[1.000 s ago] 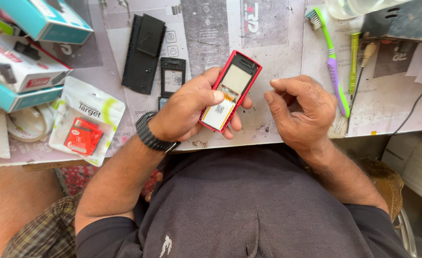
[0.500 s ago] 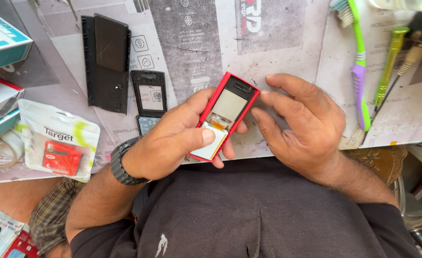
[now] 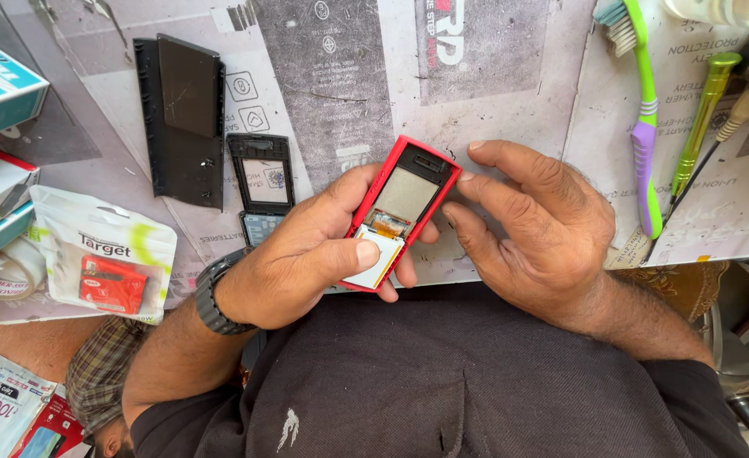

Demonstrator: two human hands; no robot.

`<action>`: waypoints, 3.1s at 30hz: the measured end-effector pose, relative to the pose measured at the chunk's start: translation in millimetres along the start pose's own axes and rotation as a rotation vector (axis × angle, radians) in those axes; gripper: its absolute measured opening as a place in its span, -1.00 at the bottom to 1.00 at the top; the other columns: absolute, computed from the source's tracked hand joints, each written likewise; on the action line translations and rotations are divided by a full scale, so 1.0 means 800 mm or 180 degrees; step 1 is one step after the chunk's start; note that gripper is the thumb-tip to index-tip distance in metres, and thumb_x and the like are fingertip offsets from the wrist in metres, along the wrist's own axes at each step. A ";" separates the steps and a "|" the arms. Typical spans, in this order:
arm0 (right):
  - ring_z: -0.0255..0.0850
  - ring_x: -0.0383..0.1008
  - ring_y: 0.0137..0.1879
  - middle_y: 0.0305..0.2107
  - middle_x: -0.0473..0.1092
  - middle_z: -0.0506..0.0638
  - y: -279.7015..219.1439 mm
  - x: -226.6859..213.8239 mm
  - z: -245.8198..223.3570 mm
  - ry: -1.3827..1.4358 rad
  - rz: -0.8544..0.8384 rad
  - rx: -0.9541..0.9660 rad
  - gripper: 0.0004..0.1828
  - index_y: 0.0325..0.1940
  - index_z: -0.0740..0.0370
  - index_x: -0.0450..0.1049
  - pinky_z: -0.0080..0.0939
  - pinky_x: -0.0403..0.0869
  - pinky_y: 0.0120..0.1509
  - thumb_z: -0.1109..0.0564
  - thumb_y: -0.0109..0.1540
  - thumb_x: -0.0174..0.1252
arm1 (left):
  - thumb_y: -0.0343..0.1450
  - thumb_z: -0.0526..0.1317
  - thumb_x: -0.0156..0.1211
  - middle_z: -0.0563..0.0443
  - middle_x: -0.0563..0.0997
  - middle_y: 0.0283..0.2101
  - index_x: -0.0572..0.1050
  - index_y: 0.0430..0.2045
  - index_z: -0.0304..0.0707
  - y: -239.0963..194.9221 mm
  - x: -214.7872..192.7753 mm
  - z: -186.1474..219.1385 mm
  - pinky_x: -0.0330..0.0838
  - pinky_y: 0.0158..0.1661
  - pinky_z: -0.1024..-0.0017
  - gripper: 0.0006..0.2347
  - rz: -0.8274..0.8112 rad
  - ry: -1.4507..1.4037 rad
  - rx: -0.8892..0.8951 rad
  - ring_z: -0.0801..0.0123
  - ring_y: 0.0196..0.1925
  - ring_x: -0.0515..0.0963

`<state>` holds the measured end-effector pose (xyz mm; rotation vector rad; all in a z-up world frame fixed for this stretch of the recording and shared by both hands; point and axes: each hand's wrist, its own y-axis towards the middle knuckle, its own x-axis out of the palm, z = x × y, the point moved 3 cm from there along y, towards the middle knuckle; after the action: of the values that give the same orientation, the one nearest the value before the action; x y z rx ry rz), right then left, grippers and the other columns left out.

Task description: The person cleans the internal components of a disassembled red mobile phone using a toothbrush and a green pen-like tool. They repeatedly brush the battery area and connectors, occasionally applying liquid from a bottle to the toothbrush.

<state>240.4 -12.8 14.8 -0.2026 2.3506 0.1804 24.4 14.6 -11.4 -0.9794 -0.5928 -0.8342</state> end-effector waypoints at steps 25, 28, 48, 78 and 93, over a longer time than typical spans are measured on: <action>-0.05 0.42 0.08 0.16 0.36 0.05 -0.036 0.031 -0.038 -0.0496 0.0241 -0.1426 -0.35 0.19 0.19 0.42 -0.01 0.39 0.14 0.00 0.18 0.64 | 0.65 -0.18 -0.12 -0.17 0.36 0.24 0.03 0.43 -0.36 0.009 -0.018 -0.029 0.56 0.22 0.21 -0.55 -0.0519 -0.0283 0.1379 0.28 0.19 0.48; -0.08 0.42 0.13 0.19 0.36 0.02 -0.039 0.035 -0.035 -0.0517 0.0228 -0.1397 -0.36 0.24 0.17 0.42 -0.05 0.39 0.16 0.02 0.23 0.64 | 0.65 -0.19 -0.13 -0.18 0.37 0.25 0.02 0.45 -0.36 0.010 -0.017 -0.029 0.56 0.22 0.22 -0.54 -0.0570 -0.0152 0.1462 0.29 0.18 0.47; -0.12 0.50 0.05 0.13 0.46 0.07 -0.042 0.027 -0.043 -0.1022 0.0185 -0.1779 -0.55 0.18 0.25 0.50 -0.02 0.36 0.23 0.03 0.31 0.46 | 0.64 -0.22 -0.10 -0.21 0.42 0.25 0.11 0.38 -0.42 0.008 -0.013 -0.028 0.46 0.33 0.30 -0.59 -0.0572 0.0089 0.1671 0.30 0.25 0.45; -0.21 0.56 -0.16 -0.16 0.50 0.14 -0.056 0.011 0.010 0.0183 0.1212 -0.1023 -0.77 -0.02 0.29 0.47 -0.29 0.55 -0.22 0.20 0.38 0.41 | 0.52 -0.41 -0.08 -0.32 0.53 0.20 0.18 0.38 -0.42 0.003 0.001 -0.014 0.68 -0.02 0.19 -0.55 -0.0472 0.0186 0.1277 0.20 0.03 0.65; -0.38 0.53 -0.16 -0.22 0.55 0.05 -0.051 0.012 0.020 0.1204 0.0584 -0.0223 -0.77 0.22 0.37 0.39 -0.43 0.47 -0.08 0.29 0.52 0.27 | 0.46 -0.37 0.08 -0.10 0.67 -0.04 0.41 0.25 -0.41 0.002 0.015 -0.011 0.62 0.06 0.34 -0.59 0.0614 0.3356 0.2177 0.30 -0.03 0.70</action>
<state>253.2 -50.4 -6.2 -0.0569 2.7425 0.3392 33.3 3.5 -6.7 0.0919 0.1500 -0.7684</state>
